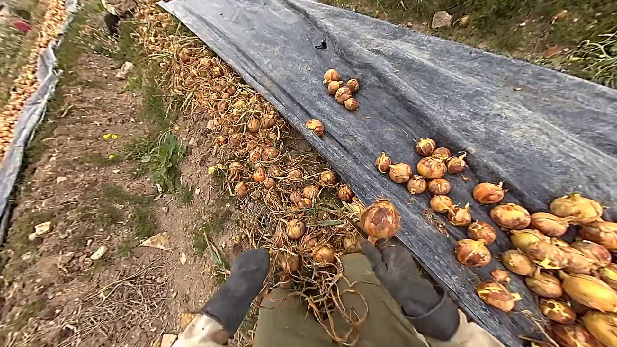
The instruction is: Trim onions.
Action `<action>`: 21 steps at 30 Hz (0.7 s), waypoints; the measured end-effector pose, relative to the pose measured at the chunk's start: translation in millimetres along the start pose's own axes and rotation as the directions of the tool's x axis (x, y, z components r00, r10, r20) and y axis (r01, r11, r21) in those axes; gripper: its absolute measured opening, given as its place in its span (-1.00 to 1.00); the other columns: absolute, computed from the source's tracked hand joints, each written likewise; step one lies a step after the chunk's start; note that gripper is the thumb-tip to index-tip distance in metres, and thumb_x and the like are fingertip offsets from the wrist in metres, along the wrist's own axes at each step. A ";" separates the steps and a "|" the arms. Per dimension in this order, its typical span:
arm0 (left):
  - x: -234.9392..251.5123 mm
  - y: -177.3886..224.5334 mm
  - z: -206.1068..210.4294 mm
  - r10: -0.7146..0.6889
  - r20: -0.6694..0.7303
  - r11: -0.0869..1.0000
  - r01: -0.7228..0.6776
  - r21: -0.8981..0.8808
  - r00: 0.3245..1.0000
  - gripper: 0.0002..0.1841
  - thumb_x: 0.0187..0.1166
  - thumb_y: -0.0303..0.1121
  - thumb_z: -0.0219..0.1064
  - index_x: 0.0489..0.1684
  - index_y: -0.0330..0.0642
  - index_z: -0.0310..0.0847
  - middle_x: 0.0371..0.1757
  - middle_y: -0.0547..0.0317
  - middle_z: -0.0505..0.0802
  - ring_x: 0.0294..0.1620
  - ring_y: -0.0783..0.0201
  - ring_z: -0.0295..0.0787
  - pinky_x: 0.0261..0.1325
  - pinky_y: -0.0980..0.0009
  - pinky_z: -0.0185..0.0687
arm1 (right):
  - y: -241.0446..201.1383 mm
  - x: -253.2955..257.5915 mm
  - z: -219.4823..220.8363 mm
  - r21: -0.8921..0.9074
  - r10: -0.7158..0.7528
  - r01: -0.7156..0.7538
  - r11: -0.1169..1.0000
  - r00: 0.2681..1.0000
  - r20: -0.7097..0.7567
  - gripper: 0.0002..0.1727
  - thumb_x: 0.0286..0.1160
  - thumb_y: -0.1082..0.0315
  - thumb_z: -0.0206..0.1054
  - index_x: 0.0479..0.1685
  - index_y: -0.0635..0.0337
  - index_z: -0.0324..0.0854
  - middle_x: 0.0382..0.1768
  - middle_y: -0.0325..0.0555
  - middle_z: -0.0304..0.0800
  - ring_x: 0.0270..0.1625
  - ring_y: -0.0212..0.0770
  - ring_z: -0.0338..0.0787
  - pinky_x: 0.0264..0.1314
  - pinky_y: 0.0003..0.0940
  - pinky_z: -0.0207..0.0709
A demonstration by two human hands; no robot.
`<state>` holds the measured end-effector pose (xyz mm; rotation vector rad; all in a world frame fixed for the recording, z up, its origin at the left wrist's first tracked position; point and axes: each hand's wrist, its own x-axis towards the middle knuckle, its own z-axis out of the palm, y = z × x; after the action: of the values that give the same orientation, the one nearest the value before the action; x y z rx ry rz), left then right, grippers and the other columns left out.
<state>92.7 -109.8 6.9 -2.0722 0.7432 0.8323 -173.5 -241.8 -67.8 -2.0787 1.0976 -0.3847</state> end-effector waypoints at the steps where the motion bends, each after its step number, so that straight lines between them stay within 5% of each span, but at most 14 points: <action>1: 28.7 -13.3 17.6 -0.028 -0.036 0.998 0.030 0.057 0.999 -0.72 0.62 -0.43 0.25 0.17 -0.34 0.72 0.27 -0.28 0.80 0.32 -0.30 0.74 0.21 -0.27 0.66 | 1.2 13.7 -8.9 -0.043 0.038 -0.039 0.998 0.999 -0.006 -0.19 0.63 -0.42 -0.10 -0.07 0.19 0.73 -0.38 0.00 0.78 -0.25 0.03 0.85 -0.15 0.07 0.71; 3: 69.6 -19.0 32.3 -0.010 -0.127 0.988 0.029 0.148 0.992 -0.69 0.51 -0.43 0.35 0.16 -0.38 0.74 0.30 -0.29 0.77 0.37 -0.30 0.68 0.34 -0.25 0.59 | 4.4 32.3 -16.7 -0.033 0.080 -0.083 0.996 0.994 -0.074 -0.21 0.63 -0.41 -0.07 0.26 0.13 0.62 -0.32 -0.03 0.78 -0.26 0.02 0.84 -0.21 0.10 0.69; 5: 107.9 2.3 31.0 0.170 -0.264 0.973 -0.119 0.196 0.949 -0.60 0.51 -0.52 0.28 0.35 -0.32 0.65 0.42 -0.30 0.69 0.49 -0.30 0.56 0.58 -0.26 0.35 | 8.3 38.2 -12.7 0.047 0.096 -0.092 0.995 0.989 -0.109 -0.28 0.70 -0.33 -0.04 0.54 -0.02 0.55 -0.05 -0.06 0.86 -0.09 -0.07 0.88 -0.03 0.09 0.74; 6: 129.4 20.1 30.5 0.272 -0.325 0.956 -0.215 0.201 0.906 -0.54 0.55 -0.57 0.21 0.48 -0.29 0.57 0.50 -0.32 0.63 0.57 -0.31 0.49 0.65 -0.26 0.28 | 10.6 36.6 -6.2 0.096 0.116 -0.109 0.989 0.990 -0.081 -0.34 0.72 -0.27 -0.02 0.54 -0.09 0.57 -0.03 -0.11 0.87 -0.10 -0.14 0.87 -0.01 0.04 0.74; 9: 192.1 69.8 34.6 0.413 -0.388 0.910 -0.361 0.203 0.824 -0.48 0.65 -0.58 0.11 0.65 -0.30 0.40 0.58 -0.35 0.56 0.67 -0.31 0.38 0.78 -0.23 0.10 | 10.3 18.0 16.2 0.329 0.274 -0.316 0.890 0.947 0.168 -0.42 0.77 -0.23 -0.02 0.48 -0.15 0.62 -0.31 -0.15 0.77 -0.52 -0.22 0.70 -0.45 -0.15 0.68; 12: 227.4 94.0 30.1 0.378 -0.293 0.924 -0.338 0.176 0.879 -0.34 0.53 -0.55 0.32 0.71 -0.31 0.27 0.45 -0.41 0.64 0.46 -0.37 0.59 0.58 -0.34 0.34 | 12.6 -15.3 29.3 0.542 0.399 -0.569 0.618 0.822 0.407 -0.42 0.80 -0.21 -0.08 0.42 -0.09 0.64 -0.53 -0.17 0.56 -0.71 -0.19 0.51 -0.71 -0.25 0.53; 15: 232.7 78.4 22.2 0.343 -0.214 0.935 -0.355 -0.022 0.915 -0.10 0.20 -0.29 0.63 0.70 -0.09 0.31 0.41 -0.30 0.68 0.30 -0.37 0.71 0.19 -0.35 0.68 | 17.0 -51.3 39.3 0.545 0.452 -0.695 0.469 0.719 0.528 -0.41 0.83 -0.19 -0.12 0.49 -0.06 0.55 -0.56 -0.15 0.55 -0.69 -0.17 0.58 -0.65 -0.23 0.64; 17: 226.1 55.0 20.7 0.346 -0.233 0.911 -0.385 -0.148 0.909 0.00 0.08 0.01 0.65 0.73 0.04 0.34 0.39 -0.11 0.76 0.32 -0.21 0.75 0.22 -0.29 0.68 | 17.6 -65.9 45.1 0.463 0.454 -0.700 0.543 0.709 0.540 -0.41 0.83 -0.20 -0.13 0.50 -0.09 0.54 -0.55 -0.13 0.57 -0.66 -0.15 0.61 -0.60 -0.18 0.64; 21: 162.2 11.1 25.5 0.319 -0.416 0.641 -0.517 -0.568 0.852 0.10 0.00 0.20 0.72 0.73 0.10 0.29 0.34 0.06 0.80 0.33 0.10 0.78 0.45 -0.06 0.66 | 12.1 -49.0 48.5 0.332 0.238 -0.383 0.862 0.884 0.402 -0.41 0.83 -0.17 -0.12 0.46 -0.08 0.63 -0.32 -0.14 0.73 -0.48 -0.20 0.68 -0.38 -0.13 0.67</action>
<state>176.9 -131.1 -132.9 -2.7494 1.2724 1.2145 -182.3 -183.7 -105.9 -1.4931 1.0178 -0.0606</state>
